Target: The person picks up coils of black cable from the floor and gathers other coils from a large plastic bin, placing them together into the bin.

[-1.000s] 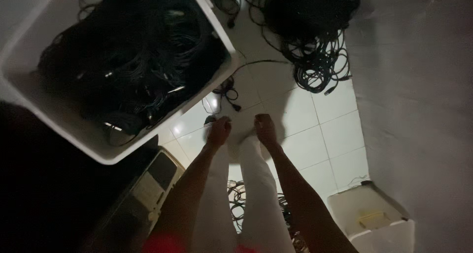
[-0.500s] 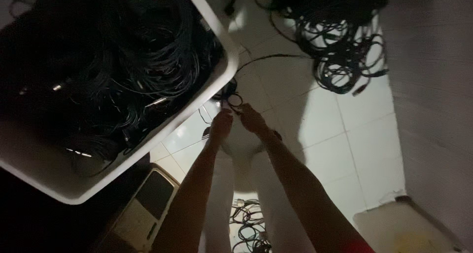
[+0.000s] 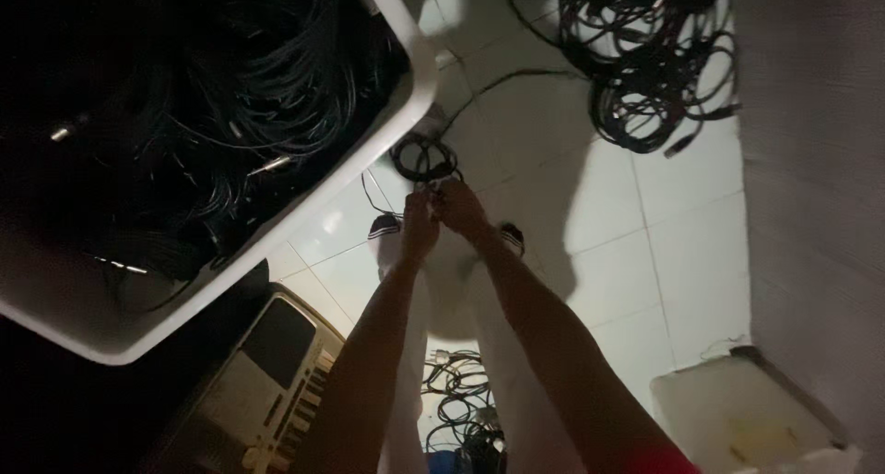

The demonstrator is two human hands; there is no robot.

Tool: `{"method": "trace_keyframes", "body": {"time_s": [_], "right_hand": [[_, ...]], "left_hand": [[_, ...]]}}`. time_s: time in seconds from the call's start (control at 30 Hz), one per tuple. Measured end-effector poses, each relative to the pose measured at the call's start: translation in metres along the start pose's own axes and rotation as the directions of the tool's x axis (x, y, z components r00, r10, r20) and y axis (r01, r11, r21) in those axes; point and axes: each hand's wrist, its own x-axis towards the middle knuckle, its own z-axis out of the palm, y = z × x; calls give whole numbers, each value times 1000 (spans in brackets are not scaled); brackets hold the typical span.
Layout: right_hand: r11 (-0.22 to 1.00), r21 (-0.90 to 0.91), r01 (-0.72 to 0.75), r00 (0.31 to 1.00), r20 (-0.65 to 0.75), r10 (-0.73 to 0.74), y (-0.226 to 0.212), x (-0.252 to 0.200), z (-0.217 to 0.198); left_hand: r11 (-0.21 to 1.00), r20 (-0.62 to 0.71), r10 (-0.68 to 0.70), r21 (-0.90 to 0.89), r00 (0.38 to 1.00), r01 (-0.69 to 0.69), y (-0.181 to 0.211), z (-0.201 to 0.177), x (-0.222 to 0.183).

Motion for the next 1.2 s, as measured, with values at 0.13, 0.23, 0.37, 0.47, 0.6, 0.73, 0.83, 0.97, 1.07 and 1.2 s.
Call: {"method": "trace_keyframes", "body": {"time_s": [0.13,0.23,0.37,0.47,0.6,0.73,0.83,0.97,1.07,1.2], "right_hand": [[946,231,228,949,-268,-163,-28,-55,-45],[974,225,25,995,-103,-1,-64,-103,-84],[897,415,151,967,-249,-48,-111,-169,-138],[866,473,163,951,-308,-10,-145,-204,-177],[825,494,274,930,-353,-97,-181,-259,-198],[781,202,591,753,-486,-444,-203,-278,-200],[921,186,342,847,-486,-216,-242,-296,-197],[721,229,654,692,-567,-447,-279,-337,-212],[648,214,731,611,-629,-481,-296,-347,-222],[562,314,765,608,-640,-469,-318,-351,-241]], "left_hand": [[952,-21,190,246,981,-180,34,-27,-9],[908,-8,268,336,963,-250,85,-71,-20],[919,123,-128,-360,984,164,183,-127,-54],[924,57,137,-367,989,-107,229,-176,-71],[882,-42,336,-337,941,-330,268,-215,-103],[816,-38,222,-540,974,-207,299,-254,-132],[688,-108,169,-699,980,-196,305,-273,-149],[365,-358,314,-809,879,-460,321,-291,-152],[439,-304,292,-800,907,-410,341,-322,-155],[421,-278,374,-799,885,-429,355,-342,-163]]}}
